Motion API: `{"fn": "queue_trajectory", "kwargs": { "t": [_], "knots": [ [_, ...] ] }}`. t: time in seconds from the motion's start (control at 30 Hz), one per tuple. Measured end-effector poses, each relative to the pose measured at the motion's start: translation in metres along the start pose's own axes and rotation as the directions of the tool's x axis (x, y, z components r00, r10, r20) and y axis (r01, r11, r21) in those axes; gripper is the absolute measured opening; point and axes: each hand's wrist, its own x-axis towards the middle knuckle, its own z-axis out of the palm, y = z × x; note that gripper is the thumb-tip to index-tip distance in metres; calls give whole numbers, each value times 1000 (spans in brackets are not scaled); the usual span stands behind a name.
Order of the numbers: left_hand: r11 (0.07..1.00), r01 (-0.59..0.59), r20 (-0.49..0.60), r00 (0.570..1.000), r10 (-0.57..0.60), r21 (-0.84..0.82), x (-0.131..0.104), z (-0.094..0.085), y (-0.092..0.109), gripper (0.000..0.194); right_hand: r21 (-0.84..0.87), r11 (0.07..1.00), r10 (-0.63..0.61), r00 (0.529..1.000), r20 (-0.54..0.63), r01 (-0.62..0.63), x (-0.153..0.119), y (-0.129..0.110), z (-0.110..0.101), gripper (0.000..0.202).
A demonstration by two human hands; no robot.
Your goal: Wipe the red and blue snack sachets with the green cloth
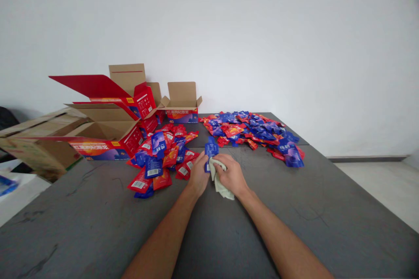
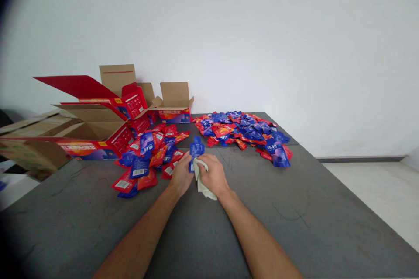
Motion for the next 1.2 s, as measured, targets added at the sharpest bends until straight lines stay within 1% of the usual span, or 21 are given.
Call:
{"fn": "queue_trajectory", "kwargs": {
  "t": [0.03,0.13,0.17,0.23,0.27,0.33,0.4,0.47,0.53,0.6,0.7,0.73,0.77,0.83,0.93,1.0,1.03,1.1,1.2],
  "knots": [
    [1000,6,17,1000,-6,-26,-1,1,3,52,-47,998,-32,999,9,32,0,1,0,24],
    [998,-3,47,999,6,-56,-5,2,11,87,-124,989,-75,996,57,82,-1,3,-2,25],
    [999,-8,50,999,10,-43,-6,2,13,94,-135,986,-87,993,83,98,-1,3,-3,25],
    [1000,-8,57,998,9,-6,-8,3,15,101,-150,981,-106,986,126,125,-1,5,-6,23],
    [1000,-8,67,998,7,13,-8,3,14,102,-159,979,-106,986,129,126,0,6,-7,21],
    [999,-4,105,995,0,40,-9,4,13,100,-185,978,-87,993,77,100,2,9,-12,19],
    [999,20,154,988,-28,49,-11,6,11,97,-217,975,-59,997,-43,48,5,12,-17,19],
    [997,64,187,980,-72,50,-12,7,10,96,-243,970,-38,986,-160,-2,8,15,-22,21],
    [994,94,198,975,-103,55,-13,7,8,96,-257,966,-25,976,-214,-32,9,16,-24,22],
    [994,90,190,977,-101,67,-12,5,7,97,-257,966,-33,984,-173,-12,7,14,-22,23],
    [995,38,186,981,-55,94,-10,1,6,96,-230,971,-74,997,-39,63,4,10,-16,24],
    [994,18,191,981,-38,106,-9,0,6,96,-221,973,-80,997,-19,74,3,8,-14,23],
    [993,2,201,979,-26,120,-8,-1,5,96,-213,975,-77,997,-29,69,3,8,-13,23],
    [988,-21,247,969,-18,155,-9,0,3,96,-207,978,-52,992,-114,27,5,8,-16,23],
    [968,-57,369,929,-38,244,-11,4,0,95,-211,976,1,962,-272,-60,9,13,-24,25],
    [950,-88,423,905,-49,299,-13,6,-1,93,-217,971,26,945,-326,-101,11,16,-28,26],
    [943,-100,433,900,-50,317,-14,7,-1,93,-217,970,33,943,-332,-110,11,16,-28,26],
    [938,-114,419,908,-35,326,-13,5,-1,95,-210,972,37,952,-304,-104,10,15,-25,26],
    [945,-106,330,944,-2,309,-9,-1,0,97,-193,979,30,981,-191,-68,5,8,-15,24]
  ]
}}
